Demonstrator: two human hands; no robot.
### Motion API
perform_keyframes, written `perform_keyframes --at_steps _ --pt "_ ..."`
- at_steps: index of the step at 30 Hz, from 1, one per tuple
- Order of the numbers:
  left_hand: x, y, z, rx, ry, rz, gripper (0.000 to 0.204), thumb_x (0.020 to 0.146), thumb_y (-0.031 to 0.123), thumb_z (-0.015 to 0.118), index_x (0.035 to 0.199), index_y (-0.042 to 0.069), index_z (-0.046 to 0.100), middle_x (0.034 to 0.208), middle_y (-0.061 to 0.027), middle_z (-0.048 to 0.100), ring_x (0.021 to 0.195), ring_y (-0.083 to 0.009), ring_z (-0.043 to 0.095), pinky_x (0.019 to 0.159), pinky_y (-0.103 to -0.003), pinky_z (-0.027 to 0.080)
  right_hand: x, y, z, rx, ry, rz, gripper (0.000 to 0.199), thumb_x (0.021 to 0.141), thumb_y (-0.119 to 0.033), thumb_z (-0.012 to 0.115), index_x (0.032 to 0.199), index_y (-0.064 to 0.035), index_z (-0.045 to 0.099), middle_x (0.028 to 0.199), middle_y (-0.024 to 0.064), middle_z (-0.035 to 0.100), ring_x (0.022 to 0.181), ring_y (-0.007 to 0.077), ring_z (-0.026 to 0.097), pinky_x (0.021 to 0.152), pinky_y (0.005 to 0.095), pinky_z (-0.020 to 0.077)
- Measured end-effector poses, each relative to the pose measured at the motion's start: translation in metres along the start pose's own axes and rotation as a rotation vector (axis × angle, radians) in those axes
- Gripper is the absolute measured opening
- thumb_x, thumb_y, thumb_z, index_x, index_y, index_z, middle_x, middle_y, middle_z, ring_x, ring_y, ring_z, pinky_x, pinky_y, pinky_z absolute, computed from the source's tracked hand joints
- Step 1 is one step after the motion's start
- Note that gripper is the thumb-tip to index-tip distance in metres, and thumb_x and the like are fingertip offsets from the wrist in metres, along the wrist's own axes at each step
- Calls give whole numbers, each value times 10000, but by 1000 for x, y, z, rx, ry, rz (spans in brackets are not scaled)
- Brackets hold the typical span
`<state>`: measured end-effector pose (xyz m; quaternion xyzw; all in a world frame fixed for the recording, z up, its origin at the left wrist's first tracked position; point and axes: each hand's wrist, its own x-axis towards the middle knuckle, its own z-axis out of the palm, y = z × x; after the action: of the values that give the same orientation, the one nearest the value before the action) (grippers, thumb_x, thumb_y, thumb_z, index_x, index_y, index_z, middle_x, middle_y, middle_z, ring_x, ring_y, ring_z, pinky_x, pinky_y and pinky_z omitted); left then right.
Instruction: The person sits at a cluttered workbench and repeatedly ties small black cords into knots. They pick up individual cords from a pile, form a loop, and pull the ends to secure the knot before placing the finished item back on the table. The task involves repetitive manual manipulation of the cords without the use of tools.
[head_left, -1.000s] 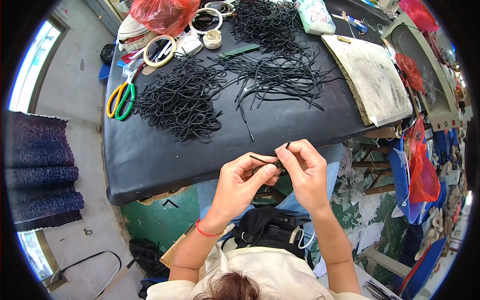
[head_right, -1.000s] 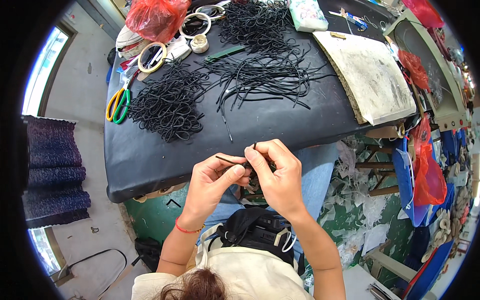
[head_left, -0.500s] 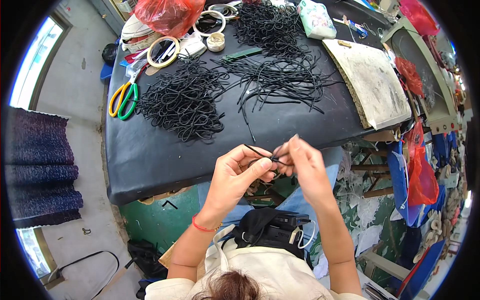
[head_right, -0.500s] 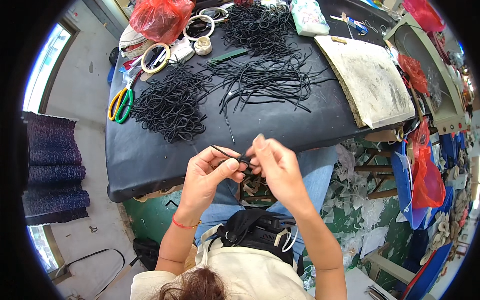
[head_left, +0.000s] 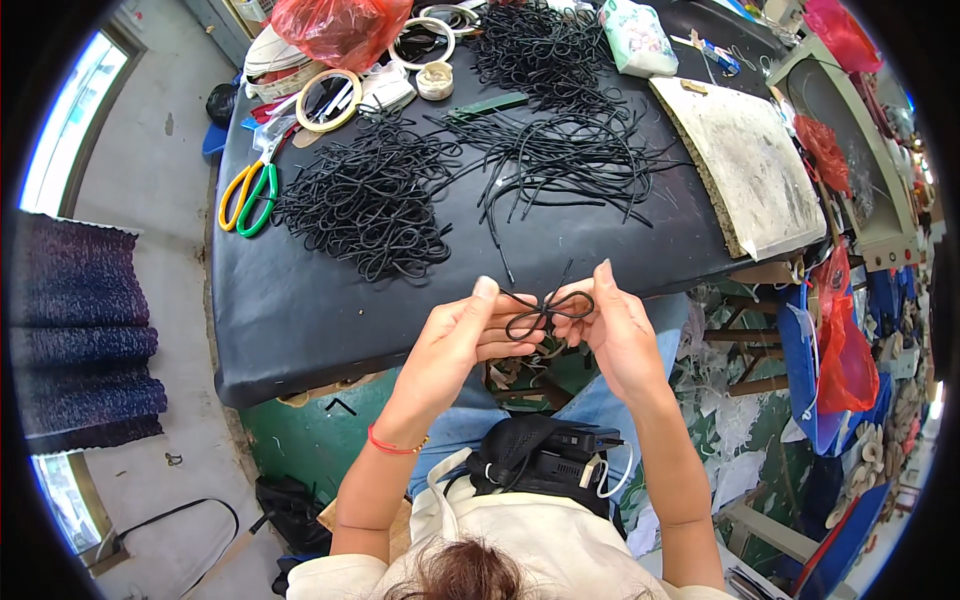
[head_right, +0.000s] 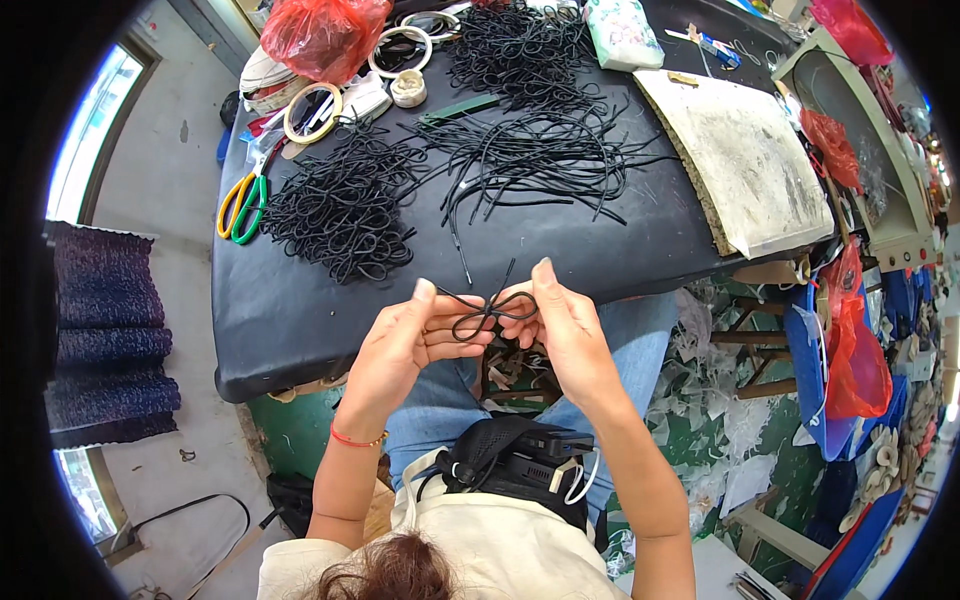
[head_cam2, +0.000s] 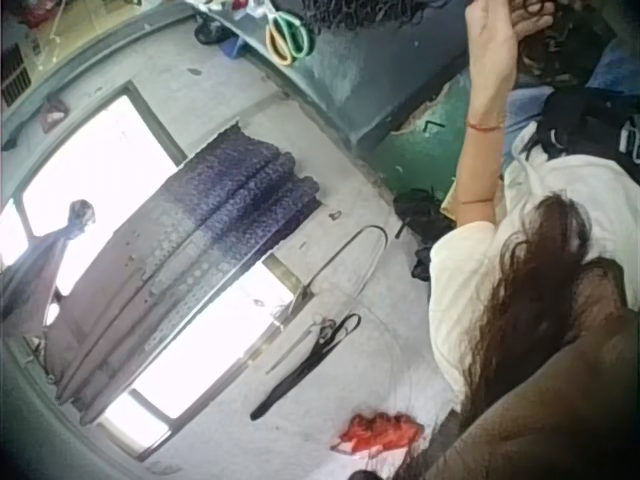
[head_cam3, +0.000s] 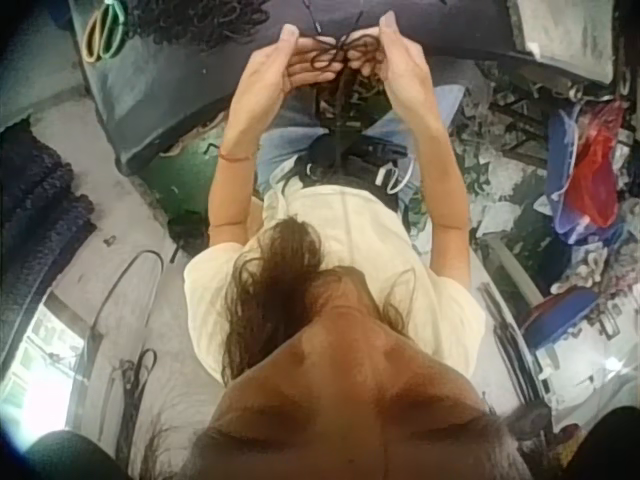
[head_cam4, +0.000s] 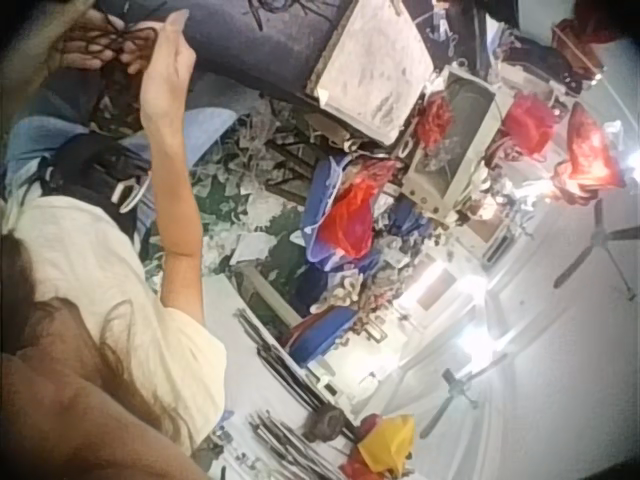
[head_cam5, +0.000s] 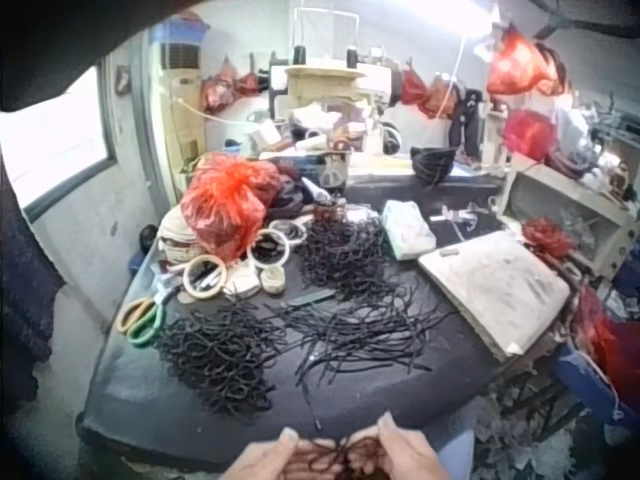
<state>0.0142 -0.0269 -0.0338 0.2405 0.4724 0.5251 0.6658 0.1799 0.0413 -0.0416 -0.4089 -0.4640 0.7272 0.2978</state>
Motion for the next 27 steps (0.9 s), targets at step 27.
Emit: perform_keyframes --at_steps 27 --pt "30 44 -38 1266 850 1038 238 792 145 666 1008 53 628 1125 -110 528 1082 -257 461 917 -351 371 125 0 -23 -1498 400 -822 77 797 -139 585 817 -74 551 823 67 524 833 243 490 732 377 363"
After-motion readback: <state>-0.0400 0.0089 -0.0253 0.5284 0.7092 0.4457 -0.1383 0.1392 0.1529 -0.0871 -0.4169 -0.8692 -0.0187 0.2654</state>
